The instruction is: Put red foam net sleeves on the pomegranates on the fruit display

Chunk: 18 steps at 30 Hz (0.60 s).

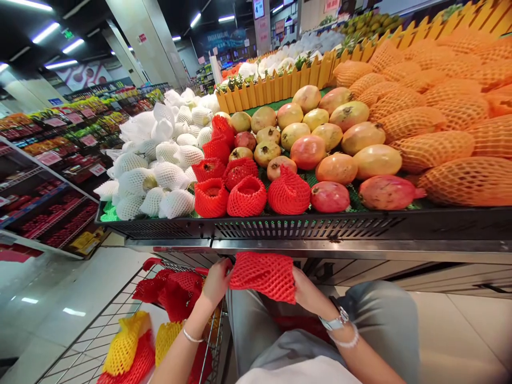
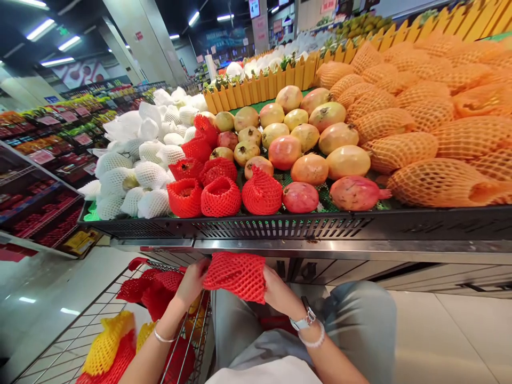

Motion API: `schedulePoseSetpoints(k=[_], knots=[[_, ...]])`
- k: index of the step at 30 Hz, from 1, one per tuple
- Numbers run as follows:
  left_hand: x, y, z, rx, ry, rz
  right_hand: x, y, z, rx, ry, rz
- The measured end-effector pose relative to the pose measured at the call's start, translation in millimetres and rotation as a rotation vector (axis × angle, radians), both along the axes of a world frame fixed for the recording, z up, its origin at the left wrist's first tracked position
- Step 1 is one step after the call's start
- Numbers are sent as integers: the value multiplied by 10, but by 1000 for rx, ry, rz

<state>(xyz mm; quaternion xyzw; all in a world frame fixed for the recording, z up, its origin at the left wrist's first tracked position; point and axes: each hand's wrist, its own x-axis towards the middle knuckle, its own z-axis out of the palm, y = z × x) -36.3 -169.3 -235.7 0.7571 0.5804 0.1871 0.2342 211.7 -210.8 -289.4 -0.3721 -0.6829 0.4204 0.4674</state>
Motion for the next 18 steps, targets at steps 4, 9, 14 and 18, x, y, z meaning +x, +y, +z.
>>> schedulePoseSetpoints(k=[4, 9, 14, 18], knots=[[42, -84, 62, 245, -283, -155, 87, -3, -46, -6, 87, 4], [149, -258, 110, 218, -605, -311, 130, -9, 115, -4, 50, 63], [286, -288, 218, -278, -603, -298, 133, 22, 239, 31, 3, 166], [355, -243, 197, -353, -473, -343, 144, 18, 220, -64, 69, -130]])
